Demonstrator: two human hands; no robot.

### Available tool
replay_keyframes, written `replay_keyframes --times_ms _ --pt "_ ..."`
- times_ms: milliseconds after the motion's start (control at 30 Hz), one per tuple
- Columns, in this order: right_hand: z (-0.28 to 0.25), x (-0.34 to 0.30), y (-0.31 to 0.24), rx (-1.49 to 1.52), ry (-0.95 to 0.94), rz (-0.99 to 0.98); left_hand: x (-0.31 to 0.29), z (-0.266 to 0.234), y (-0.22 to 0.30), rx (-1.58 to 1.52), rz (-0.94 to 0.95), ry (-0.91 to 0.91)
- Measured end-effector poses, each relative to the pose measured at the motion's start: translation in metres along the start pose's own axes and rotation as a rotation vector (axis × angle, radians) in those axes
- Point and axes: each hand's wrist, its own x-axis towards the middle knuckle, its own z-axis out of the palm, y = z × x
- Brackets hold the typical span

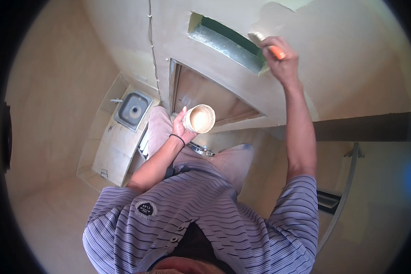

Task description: The person paints a ceiling area using a paintbrush and a small container of paint. They repeatedly dip the brush into the container and apply paint to the ceiling surface around a rectangular opening.

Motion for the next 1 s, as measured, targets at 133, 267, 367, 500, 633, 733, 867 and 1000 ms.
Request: replay_keyframes --times_ms 133,267,367,500,633,733,867,1000 --pt "-0.012 0.012 -0.011 -0.002 0.147 -0.102 -0.003 0.002 0.004 0.013 0.039 -0.012" --pt "-0.006 0.011 -0.029 0.003 0.107 -0.170 0.000 0.000 0.005 -0.012 0.030 -0.001" --pt "0.016 0.007 -0.024 0.115 0.017 -0.083 0.002 -0.001 0.004 -0.004 0.004 0.000" --pt "0.028 0.008 0.000 0.082 0.063 -0.056 0.001 0.000 0.002 0.007 0.016 0.003" --pt "0.011 0.002 -0.002 -0.053 0.203 -0.144 -0.003 0.000 0.005 -0.002 0.054 0.003" --pt "0.003 -0.011 -0.016 -0.158 0.337 -0.203 -0.004 -0.001 0.007 -0.023 0.050 0.005" --pt "0.011 -0.019 -0.028 -0.041 0.353 -0.176 0.001 -0.003 0.004 -0.002 0.024 0.016" --pt "0.030 -0.019 -0.018 0.034 0.154 -0.147 0.002 0.002 0.001 0.012 0.013 0.034"
